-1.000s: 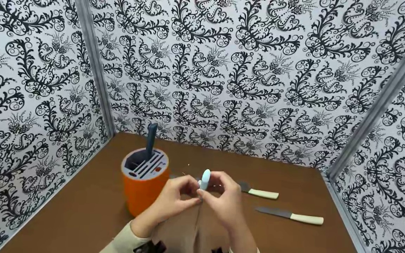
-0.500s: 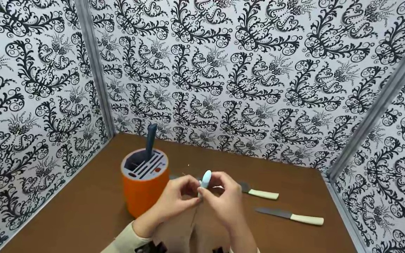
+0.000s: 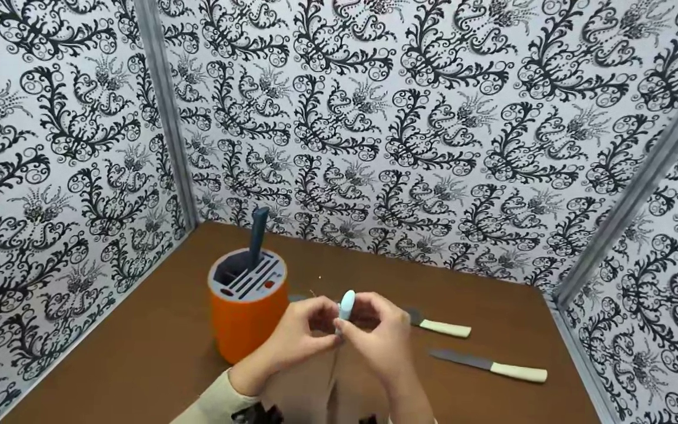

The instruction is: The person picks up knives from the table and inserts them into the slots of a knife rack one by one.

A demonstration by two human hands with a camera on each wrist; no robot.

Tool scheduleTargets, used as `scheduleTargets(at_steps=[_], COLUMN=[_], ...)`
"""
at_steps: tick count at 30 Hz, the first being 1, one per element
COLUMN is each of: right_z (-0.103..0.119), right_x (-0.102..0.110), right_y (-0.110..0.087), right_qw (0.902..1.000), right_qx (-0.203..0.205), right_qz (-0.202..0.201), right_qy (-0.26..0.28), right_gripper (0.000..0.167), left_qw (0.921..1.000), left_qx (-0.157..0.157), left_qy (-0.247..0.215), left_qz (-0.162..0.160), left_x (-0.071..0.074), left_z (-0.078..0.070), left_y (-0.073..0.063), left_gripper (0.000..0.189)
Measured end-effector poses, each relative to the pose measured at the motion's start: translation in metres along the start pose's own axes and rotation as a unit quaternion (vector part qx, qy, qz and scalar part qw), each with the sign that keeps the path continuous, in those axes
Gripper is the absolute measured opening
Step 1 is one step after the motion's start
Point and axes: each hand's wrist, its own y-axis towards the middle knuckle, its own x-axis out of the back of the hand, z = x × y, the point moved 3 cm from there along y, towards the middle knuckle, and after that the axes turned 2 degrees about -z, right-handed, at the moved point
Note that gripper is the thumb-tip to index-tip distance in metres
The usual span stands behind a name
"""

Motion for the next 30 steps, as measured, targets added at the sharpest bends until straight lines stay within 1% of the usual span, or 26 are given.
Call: scheduleTargets(at_steps=[4,7,14,16,18,20,21,22,24,26,28,30], right_z=[0.002,0.003,0.005,0.005,0.004,0.001,-0.001,-0.005,-0.018,-0.039,-0.067,-0.097], right_x=[0.001,0.001,0.003,0.004,0.006,0.013,0.017,0.022,0.033,0.039,0.041,0.039], right_y=[0.001,0.001,0.0,-0.001,-0.001,0.0,0.002,0.005,0.013,0.023,0.03,0.031], right_qw=[1.0,1.0,0.9998,0.9995,0.9977,0.9927,0.9886,0.9831,0.9696,0.9576,0.9477,0.9442], right_qx=[0.004,0.004,0.007,0.018,0.033,0.044,0.049,0.048,0.031,0.0,-0.04,-0.084], right_qz=[0.002,0.003,-0.01,-0.005,0.005,0.01,0.008,0.002,-0.023,-0.059,-0.083,-0.093], right_qy=[0.005,0.008,0.013,0.024,0.06,0.112,0.142,0.177,0.242,0.282,0.306,0.305], right_gripper=[0.031,0.03,0.031,0.032,0.03,0.027,0.026,0.025,0.024,0.024,0.025,0.025], left_qw=[0.9998,0.9995,0.9994,0.9994,0.9995,0.9994,0.9993,0.9993,0.9991,0.9992,0.9993,0.9991], left_qx=[-0.011,-0.016,-0.02,-0.022,-0.024,-0.029,-0.032,-0.034,-0.038,-0.036,-0.029,-0.024], left_qy=[0.015,0.023,0.023,0.02,0.016,0.016,0.017,0.016,0.019,0.013,0.001,-0.011], left_qz=[0.011,0.011,0.013,0.015,0.014,0.01,0.008,0.005,-0.002,-0.014,-0.025,-0.033], left_x=[-0.001,0.0,-0.001,-0.001,-0.001,0.0,0.001,0.002,0.006,0.011,0.016,0.02], left_z=[-0.001,-0.001,-0.005,-0.006,-0.007,-0.008,-0.009,-0.01,-0.011,-0.013,-0.016,-0.019], left_y=[0.0,-0.001,-0.002,-0.003,-0.003,-0.004,-0.004,-0.003,-0.003,-0.002,-0.002,-0.002], left_gripper=[0.022,0.023,0.024,0.024,0.024,0.025,0.025,0.025,0.026,0.025,0.025,0.026])
